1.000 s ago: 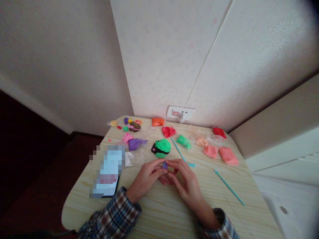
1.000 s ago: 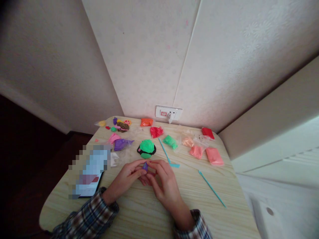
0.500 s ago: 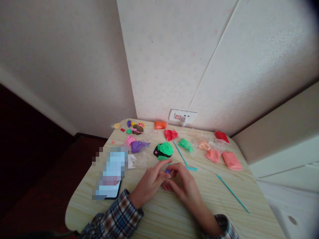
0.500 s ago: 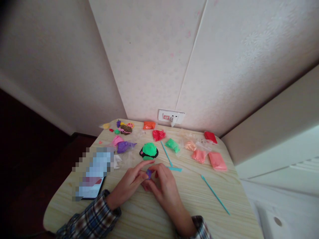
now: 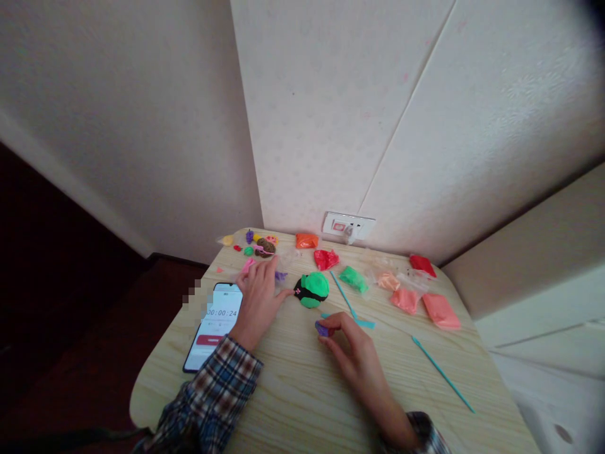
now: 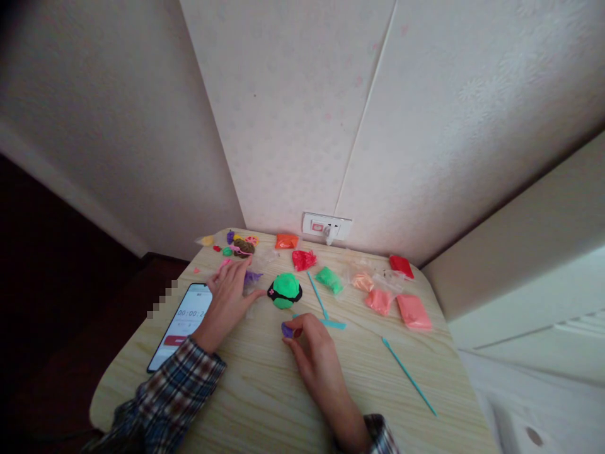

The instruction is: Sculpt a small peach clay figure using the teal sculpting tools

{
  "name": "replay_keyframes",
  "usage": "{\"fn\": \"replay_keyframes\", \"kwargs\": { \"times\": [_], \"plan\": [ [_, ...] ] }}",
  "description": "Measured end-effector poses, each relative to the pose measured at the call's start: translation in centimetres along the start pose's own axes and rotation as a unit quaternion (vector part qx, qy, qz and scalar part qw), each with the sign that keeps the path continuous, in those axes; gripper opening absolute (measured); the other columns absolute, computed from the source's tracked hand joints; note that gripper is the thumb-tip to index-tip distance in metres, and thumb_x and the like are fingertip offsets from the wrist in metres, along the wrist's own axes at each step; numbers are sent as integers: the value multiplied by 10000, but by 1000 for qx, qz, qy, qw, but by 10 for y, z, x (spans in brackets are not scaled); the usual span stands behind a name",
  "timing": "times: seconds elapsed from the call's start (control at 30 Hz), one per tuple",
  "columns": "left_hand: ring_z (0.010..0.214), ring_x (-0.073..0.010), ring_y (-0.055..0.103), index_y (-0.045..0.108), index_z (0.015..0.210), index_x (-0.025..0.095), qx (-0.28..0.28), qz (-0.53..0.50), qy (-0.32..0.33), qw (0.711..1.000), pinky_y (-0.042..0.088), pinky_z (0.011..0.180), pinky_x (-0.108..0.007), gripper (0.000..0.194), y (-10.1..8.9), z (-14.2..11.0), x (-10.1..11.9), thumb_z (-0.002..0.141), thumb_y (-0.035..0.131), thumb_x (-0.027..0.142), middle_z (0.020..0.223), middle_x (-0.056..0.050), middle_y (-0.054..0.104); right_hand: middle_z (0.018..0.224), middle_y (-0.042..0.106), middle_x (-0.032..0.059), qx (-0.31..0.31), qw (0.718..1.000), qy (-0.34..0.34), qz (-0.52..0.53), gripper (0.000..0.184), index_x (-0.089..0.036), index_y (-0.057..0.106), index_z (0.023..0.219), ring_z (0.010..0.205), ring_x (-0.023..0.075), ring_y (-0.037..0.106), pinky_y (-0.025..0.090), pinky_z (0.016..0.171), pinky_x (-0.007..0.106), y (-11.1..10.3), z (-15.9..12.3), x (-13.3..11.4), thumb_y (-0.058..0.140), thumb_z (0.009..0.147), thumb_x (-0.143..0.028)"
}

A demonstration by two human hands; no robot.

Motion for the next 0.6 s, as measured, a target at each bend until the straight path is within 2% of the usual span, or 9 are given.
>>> {"fn": "replay_keyframes", "kwargs": {
  "times": [0.2,0.4,0.5,0.6],
  "plan": [
    [1157,-339,494,462,1266,111,-7,23,-30,999,304,937,-527,486,4,-1,-7,841,614,293,1200,-179,607,809,647,27,6,1000,5,1,49,-214,565,816,777,175,612,495,698,285,0,-1,1,552,860,-230],
    [1150,-296,530,449,1273,183,3,-105,-88,991,322,973,-511,536,-3,-6,-12,784,668,206,1172,-114,619,769,632,21,14,1000,10,-4,94,-216,550,784,741,170,598,481,670,275,-2,-3,2,540,874,-244],
    [1116,-274,550,496,1240,202,28,-160,-69,984,368,979,-466,532,-11,-9,-12,745,692,185,1134,-85,620,766,639,23,23,1000,2,12,106,-216,556,771,747,175,607,487,678,281,-3,-5,-3,560,866,-263],
    [1131,-270,530,546,1203,211,41,-202,-21,978,385,995,-443,496,-20,-13,-6,735,709,222,1150,-82,591,766,655,18,30,999,-4,40,84,-219,593,794,741,170,621,497,674,273,-5,-4,-12,583,859,-270]
  ]
}}
Point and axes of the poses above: each hand's wrist, its own z-axis towards the middle knuckle, its own y-axis out of the palm, x = y × z, the point moved 5 cm from there along z, towards the middle knuckle
